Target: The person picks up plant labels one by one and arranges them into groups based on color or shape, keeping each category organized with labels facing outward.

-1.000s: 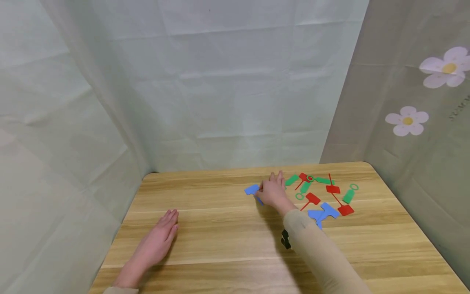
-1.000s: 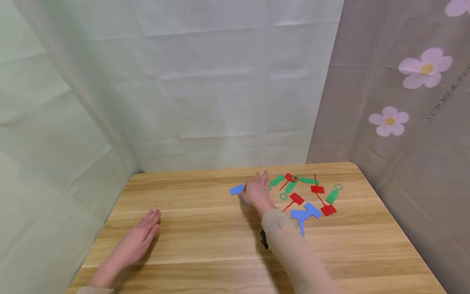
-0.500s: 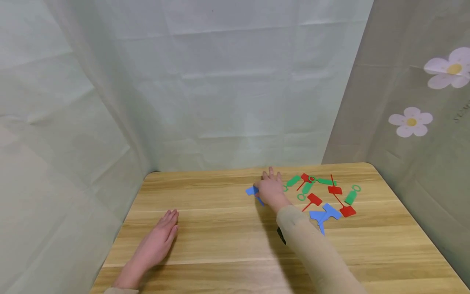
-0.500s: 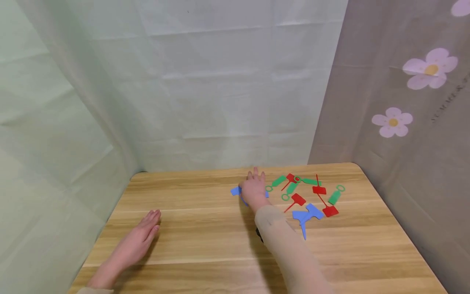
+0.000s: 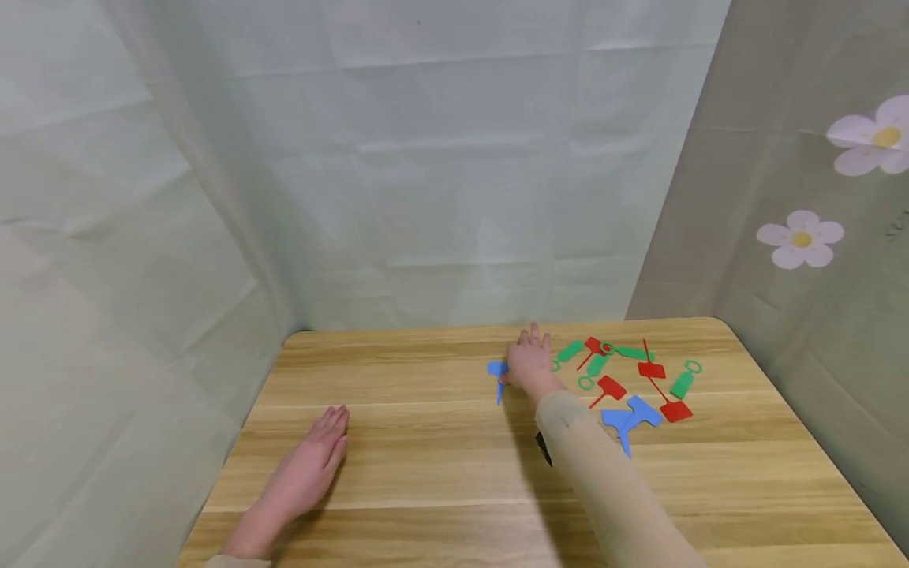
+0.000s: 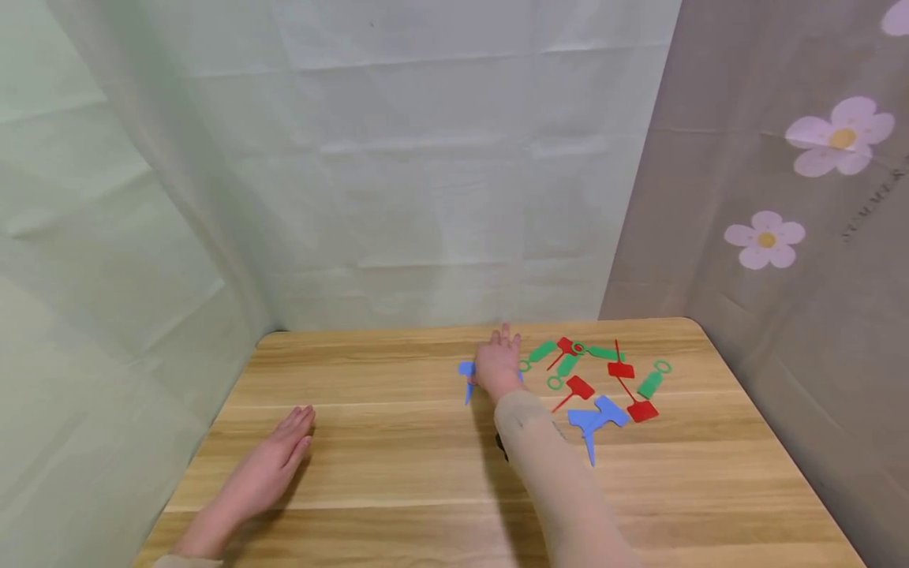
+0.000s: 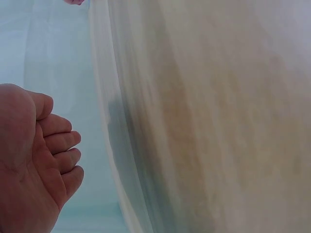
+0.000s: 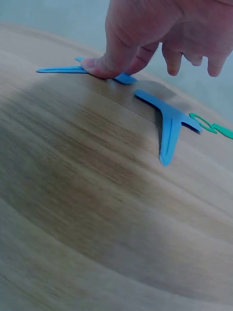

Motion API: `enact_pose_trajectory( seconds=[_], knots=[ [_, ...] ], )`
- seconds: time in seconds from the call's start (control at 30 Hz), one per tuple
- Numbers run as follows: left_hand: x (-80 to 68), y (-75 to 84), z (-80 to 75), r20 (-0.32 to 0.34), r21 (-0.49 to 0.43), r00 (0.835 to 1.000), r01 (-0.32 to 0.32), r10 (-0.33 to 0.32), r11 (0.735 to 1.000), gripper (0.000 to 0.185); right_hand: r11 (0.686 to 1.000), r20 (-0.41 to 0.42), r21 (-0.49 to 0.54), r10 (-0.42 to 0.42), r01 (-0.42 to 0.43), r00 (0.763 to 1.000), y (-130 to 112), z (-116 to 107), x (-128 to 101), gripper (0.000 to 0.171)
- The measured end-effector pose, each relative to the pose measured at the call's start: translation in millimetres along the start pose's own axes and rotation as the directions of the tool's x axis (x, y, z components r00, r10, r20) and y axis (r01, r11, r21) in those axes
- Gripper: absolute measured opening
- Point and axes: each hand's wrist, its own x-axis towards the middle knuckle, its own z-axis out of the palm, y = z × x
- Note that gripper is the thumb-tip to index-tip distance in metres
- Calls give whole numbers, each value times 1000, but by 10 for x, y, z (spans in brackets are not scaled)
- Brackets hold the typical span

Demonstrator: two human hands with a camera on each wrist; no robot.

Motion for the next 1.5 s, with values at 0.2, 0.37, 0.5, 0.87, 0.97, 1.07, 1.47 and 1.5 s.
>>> enact_pose_trajectory(
  seconds=[0.2, 0.37, 0.5, 0.87, 0.97, 1.07, 1.47, 1.5],
  knots=[
    [4, -1, 2, -2, 1, 1000, 4, -4, 1000, 47, 997, 11, 77, 30, -30, 1000, 10, 13, 18, 82],
    [6, -8, 2, 3, -3, 1000, 6, -6, 1000, 47, 989, 56, 147, 14, -22, 998, 54, -11, -8, 82],
    [3, -17, 4, 5, -5, 1000, 6, -6, 1000, 47, 976, 90, 218, -34, 13, 995, 137, -3, -17, 64],
    [-17, -2, -64, -1, -20, 1000, 17, -18, 1000, 47, 892, 63, 396, -266, 221, 962, 128, -53, -65, 48],
    [-15, -8, -107, 0, -24, 999, 36, -36, 999, 48, 826, 0, 474, -346, 304, 938, -78, -74, -77, 36],
    [-8, -15, -149, -4, -33, 999, 37, -37, 999, 48, 760, -62, 530, -407, 376, 911, -352, -39, -49, 31],
    [-15, -123, -258, -18, -43, 998, 61, -61, 997, 50, 680, -56, 522, -574, 515, 817, -1465, 35, 95, 25],
    [-19, -132, -263, -18, -42, 998, 63, -64, 997, 50, 686, -52, 505, -581, 523, 812, -1533, 40, 103, 24]
  ],
)
